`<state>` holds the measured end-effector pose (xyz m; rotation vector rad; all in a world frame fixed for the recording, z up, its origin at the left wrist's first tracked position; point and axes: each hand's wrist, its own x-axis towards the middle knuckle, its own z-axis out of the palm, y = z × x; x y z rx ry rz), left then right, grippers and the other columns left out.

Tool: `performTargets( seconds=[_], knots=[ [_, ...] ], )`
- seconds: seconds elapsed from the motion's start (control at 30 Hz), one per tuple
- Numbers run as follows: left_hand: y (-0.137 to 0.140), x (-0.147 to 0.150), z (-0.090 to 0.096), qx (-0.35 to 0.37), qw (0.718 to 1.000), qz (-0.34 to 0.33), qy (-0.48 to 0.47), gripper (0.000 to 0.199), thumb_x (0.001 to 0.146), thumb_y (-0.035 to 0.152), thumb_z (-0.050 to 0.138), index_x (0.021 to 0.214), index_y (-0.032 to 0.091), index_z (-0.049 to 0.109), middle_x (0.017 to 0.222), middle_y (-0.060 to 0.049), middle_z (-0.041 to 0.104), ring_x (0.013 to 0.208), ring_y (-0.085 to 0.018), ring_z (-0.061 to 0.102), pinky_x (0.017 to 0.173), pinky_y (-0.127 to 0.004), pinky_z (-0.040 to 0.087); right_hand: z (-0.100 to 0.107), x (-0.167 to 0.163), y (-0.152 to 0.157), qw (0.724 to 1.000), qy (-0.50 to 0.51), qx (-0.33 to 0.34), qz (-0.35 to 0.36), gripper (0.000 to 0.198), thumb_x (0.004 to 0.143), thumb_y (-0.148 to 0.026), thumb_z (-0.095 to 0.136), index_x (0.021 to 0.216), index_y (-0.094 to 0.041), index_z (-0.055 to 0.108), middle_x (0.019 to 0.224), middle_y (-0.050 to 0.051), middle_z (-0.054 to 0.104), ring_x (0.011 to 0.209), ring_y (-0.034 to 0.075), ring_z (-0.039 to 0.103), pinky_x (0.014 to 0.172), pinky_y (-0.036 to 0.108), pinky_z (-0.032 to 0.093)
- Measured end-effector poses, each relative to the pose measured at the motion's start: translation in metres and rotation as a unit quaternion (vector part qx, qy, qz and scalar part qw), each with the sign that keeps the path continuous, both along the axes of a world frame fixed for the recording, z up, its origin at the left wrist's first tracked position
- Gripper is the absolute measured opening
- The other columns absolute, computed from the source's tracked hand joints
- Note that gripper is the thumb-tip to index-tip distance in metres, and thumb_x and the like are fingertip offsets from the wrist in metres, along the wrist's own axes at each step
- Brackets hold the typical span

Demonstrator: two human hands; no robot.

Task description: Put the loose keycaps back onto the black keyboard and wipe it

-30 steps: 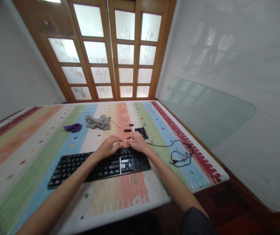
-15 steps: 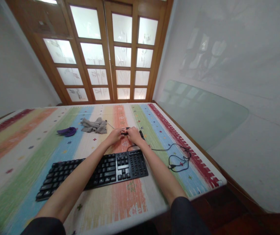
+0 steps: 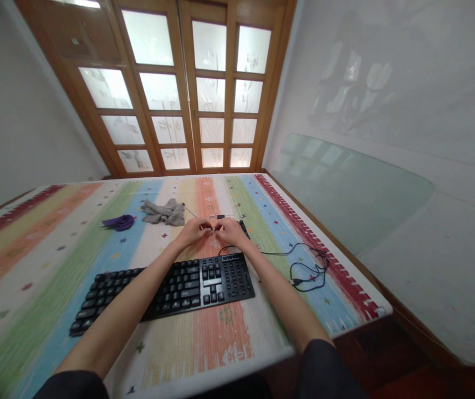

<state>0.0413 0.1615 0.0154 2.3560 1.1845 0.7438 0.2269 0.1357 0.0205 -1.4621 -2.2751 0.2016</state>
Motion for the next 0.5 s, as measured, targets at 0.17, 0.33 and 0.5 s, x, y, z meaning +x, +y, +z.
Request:
performTargets(
  seconds=[0.17, 0.33, 0.5],
  knots=[
    [-0.045, -0.023, 0.017, -0.011, 0.997, -0.073, -0.002, 0.010, 0.083, 0.015, 0.066, 0.086, 0.016, 0.076, 0.082, -0.004, 0.075, 0.073, -0.015, 0.066, 0.073, -0.024, 0.049, 0.002, 0.019, -0.039, 0.982, 0.134, -0.066, 0.114, 0.011, 0.078, -0.017, 0.069, 0.087, -0.016, 0.077, 0.074, 0.001, 0.071, 0.063, 0.012, 0.060, 0.062, 0.022, 0.045],
    [-0.079, -0.026, 0.019, -0.020, 0.988, -0.156, 0.012, 0.010, 0.086, 0.016, 0.066, 0.090, 0.018, 0.075, 0.083, -0.003, 0.074, 0.075, -0.015, 0.066, 0.076, -0.025, 0.049, 0.000, 0.023, -0.066, 0.961, 0.184, -0.109, 0.177, 0.010, 0.080, -0.022, 0.067, 0.084, -0.018, 0.076, 0.080, 0.003, 0.074, 0.070, 0.015, 0.065, 0.067, 0.025, 0.050],
    [-0.088, -0.019, 0.013, 0.024, 0.985, -0.163, 0.053, 0.010, 0.085, 0.012, 0.067, 0.089, 0.017, 0.074, 0.084, -0.004, 0.073, 0.079, -0.016, 0.065, 0.077, -0.024, 0.047, -0.005, 0.018, -0.072, 0.960, 0.195, -0.097, 0.173, 0.010, 0.082, -0.022, 0.067, 0.082, -0.018, 0.076, 0.081, 0.004, 0.075, 0.073, 0.016, 0.068, 0.068, 0.026, 0.052]
  ],
)
